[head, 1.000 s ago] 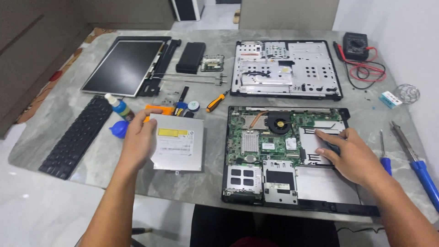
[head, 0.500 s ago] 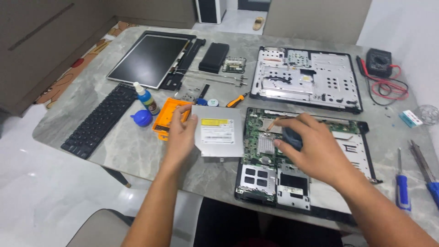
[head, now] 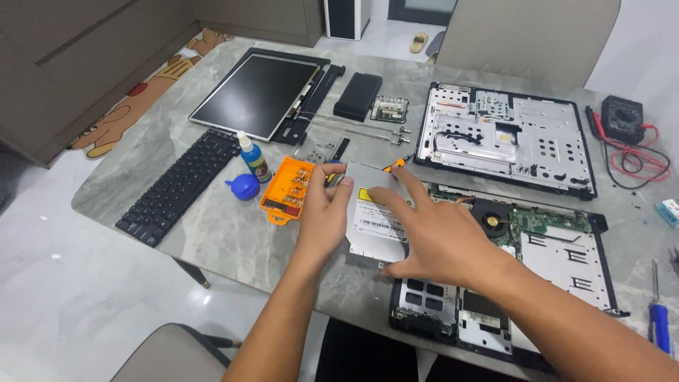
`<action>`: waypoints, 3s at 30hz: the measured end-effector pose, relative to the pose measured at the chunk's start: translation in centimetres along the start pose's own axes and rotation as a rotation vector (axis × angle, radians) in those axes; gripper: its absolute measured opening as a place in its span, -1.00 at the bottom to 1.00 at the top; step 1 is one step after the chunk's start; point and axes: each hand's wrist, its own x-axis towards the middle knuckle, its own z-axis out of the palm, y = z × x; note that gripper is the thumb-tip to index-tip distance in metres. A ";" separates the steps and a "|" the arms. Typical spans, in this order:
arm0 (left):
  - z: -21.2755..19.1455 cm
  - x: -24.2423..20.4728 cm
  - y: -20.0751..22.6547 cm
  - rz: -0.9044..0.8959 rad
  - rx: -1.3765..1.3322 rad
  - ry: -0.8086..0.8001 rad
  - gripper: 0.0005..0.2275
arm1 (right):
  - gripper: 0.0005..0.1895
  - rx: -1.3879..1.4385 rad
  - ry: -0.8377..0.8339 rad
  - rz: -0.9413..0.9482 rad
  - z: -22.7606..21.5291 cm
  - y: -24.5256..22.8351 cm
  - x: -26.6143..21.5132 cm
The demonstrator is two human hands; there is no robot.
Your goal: The person removes the top cover of a laptop and then takes out the hard drive, wiping it with a cloth. They proceed to unscrew and remove the cooling fan and a small circuit board from the motherboard using a screwdriver.
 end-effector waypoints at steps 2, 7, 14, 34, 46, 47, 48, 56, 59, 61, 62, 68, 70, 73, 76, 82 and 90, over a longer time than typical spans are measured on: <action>0.0 0.3 0.4 -0.066 -0.004 -0.024 -0.79 | 0.15 0.082 -0.072 -0.002 -0.2 0.3 0.6; 0.5 2.7 0.0 -0.097 0.013 -0.054 -0.77 | 0.12 0.106 -0.128 0.032 -2.3 1.3 2.0; 3.7 10.0 -2.1 0.047 -0.139 -0.058 -0.76 | 0.09 0.265 -0.043 0.139 -5.5 7.4 6.1; 9.6 21.6 -3.4 0.421 1.060 -0.363 -0.52 | 0.04 0.123 0.121 0.204 -2.7 22.4 30.8; 8.9 21.7 -5.4 0.489 1.026 -0.298 -0.56 | 0.07 -0.097 -0.208 0.265 -3.4 21.0 34.3; 8.9 21.9 -5.1 0.395 1.074 -0.361 -0.50 | 0.13 -0.138 -0.323 0.278 -3.9 20.4 33.9; 8.8 21.9 -5.2 0.396 1.073 -0.361 -0.50 | 0.13 -0.140 -0.323 0.279 -3.2 20.9 34.3; 8.2 22.1 -5.6 0.466 1.012 -0.291 -0.58 | 0.03 0.041 -0.153 0.111 -0.7 21.5 36.1; 8.4 21.9 -6.1 0.501 1.051 -0.257 -0.56 | -0.01 0.131 -0.174 0.120 -1.0 20.8 36.0; 8.1 21.8 -5.5 0.482 1.057 -0.279 -0.56 | 0.03 0.152 -0.163 0.105 0.0 22.1 36.4; 8.0 21.7 -5.2 0.458 1.060 -0.300 -0.57 | 0.06 0.171 -0.157 0.088 0.6 22.7 36.7; 7.5 21.7 -4.1 0.422 1.081 -0.360 -0.55 | 0.07 0.276 -0.203 0.070 -1.0 21.5 33.8; 7.2 21.7 -3.3 0.400 1.096 -0.365 -0.55 | 0.07 0.262 -0.184 0.071 -0.1 22.1 33.9; 6.8 21.6 -3.0 0.391 1.106 -0.329 -0.55 | 0.04 0.233 -0.107 0.062 0.1 22.2 33.6; 6.3 21.6 -3.7 0.412 1.111 -0.260 -0.53 | -0.06 0.216 -0.015 0.061 -0.6 22.0 32.3; 6.0 22.7 -4.9 0.383 1.174 -0.191 -0.48 | -0.32 0.157 0.101 0.047 -1.9 23.4 28.0; 6.0 19.4 -3.8 0.404 1.114 -0.258 -0.49 | -0.62 0.160 0.354 0.070 -2.6 22.2 16.9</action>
